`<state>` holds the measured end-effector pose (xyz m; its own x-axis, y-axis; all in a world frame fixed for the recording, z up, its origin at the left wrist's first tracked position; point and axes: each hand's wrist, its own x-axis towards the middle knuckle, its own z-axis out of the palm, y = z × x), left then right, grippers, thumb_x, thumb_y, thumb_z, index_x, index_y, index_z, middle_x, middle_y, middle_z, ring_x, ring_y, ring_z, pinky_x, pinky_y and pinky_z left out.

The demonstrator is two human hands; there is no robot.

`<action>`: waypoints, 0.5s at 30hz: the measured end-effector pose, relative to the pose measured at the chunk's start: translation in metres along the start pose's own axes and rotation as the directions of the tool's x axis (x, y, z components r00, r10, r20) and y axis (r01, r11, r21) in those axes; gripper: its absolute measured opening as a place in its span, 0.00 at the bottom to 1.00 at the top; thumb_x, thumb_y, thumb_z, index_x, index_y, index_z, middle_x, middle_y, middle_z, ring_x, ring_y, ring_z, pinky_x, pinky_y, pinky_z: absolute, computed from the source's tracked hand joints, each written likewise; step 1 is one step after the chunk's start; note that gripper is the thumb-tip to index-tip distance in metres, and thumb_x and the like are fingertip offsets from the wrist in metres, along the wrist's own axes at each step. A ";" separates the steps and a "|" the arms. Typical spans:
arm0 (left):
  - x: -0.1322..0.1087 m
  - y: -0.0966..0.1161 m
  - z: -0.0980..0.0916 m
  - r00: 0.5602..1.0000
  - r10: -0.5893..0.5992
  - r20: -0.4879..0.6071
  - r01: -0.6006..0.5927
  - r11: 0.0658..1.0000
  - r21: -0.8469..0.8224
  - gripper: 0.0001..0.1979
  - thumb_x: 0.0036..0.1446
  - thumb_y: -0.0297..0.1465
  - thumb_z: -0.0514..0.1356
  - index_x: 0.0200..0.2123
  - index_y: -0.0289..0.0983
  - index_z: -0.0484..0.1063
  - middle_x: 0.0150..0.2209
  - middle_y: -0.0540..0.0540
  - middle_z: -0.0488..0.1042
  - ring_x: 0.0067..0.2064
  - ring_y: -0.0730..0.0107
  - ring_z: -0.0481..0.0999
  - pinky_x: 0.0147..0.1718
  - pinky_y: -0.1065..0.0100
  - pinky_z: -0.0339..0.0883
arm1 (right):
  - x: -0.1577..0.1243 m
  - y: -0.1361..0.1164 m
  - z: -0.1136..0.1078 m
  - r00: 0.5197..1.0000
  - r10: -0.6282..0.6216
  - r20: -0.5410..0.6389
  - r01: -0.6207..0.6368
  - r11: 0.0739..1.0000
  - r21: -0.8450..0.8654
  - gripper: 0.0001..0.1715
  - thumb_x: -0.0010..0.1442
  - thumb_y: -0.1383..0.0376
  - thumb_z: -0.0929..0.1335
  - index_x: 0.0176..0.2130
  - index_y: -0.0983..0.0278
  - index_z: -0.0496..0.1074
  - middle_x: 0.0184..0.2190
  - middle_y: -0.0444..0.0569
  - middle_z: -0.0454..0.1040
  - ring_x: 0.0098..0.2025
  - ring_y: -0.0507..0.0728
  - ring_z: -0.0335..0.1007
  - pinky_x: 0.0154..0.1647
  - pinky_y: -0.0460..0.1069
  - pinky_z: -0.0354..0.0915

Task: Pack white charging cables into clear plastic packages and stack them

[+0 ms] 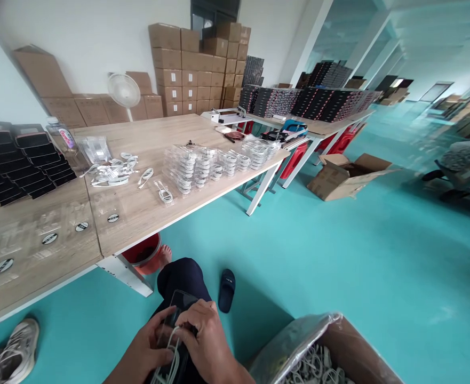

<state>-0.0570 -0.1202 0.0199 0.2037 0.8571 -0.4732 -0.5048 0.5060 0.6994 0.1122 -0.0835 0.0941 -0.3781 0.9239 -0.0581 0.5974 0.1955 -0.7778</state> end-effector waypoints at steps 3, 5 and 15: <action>-0.005 0.001 0.003 0.998 0.045 -0.035 -0.036 0.977 0.210 0.33 0.41 0.32 0.74 0.54 0.37 0.73 0.28 0.48 0.81 0.29 0.64 0.79 0.30 0.66 0.67 | 0.000 -0.006 -0.004 0.969 0.218 0.112 -0.238 0.949 0.206 0.07 0.61 0.65 0.68 0.29 0.59 0.70 0.22 0.40 0.74 0.26 0.52 0.69 0.31 0.49 0.61; -0.009 0.009 0.006 0.995 0.080 -0.058 -0.056 0.939 0.341 0.32 0.49 0.36 0.70 0.57 0.36 0.70 0.30 0.47 0.81 0.34 0.59 0.80 0.35 0.64 0.69 | 0.004 -0.008 -0.004 0.920 0.322 0.223 -0.387 0.840 0.381 0.11 0.63 0.59 0.65 0.29 0.59 0.67 0.17 0.38 0.71 0.18 0.50 0.63 0.22 0.47 0.56; 0.004 0.023 0.000 0.999 0.031 -0.006 -0.027 0.937 0.347 0.23 0.42 0.38 0.74 0.42 0.37 0.78 0.27 0.48 0.79 0.30 0.65 0.76 0.31 0.66 0.67 | 0.024 0.001 -0.016 0.808 0.386 0.445 -0.578 0.666 0.472 0.07 0.48 0.64 0.66 0.32 0.62 0.68 0.23 0.43 0.78 0.22 0.52 0.73 0.23 0.45 0.63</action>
<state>-0.0674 -0.1052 0.0344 0.1829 0.8720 -0.4541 -0.1877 0.4844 0.8545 0.1152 -0.0563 0.1025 -0.3896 0.6757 -0.6258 0.2828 -0.5589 -0.7795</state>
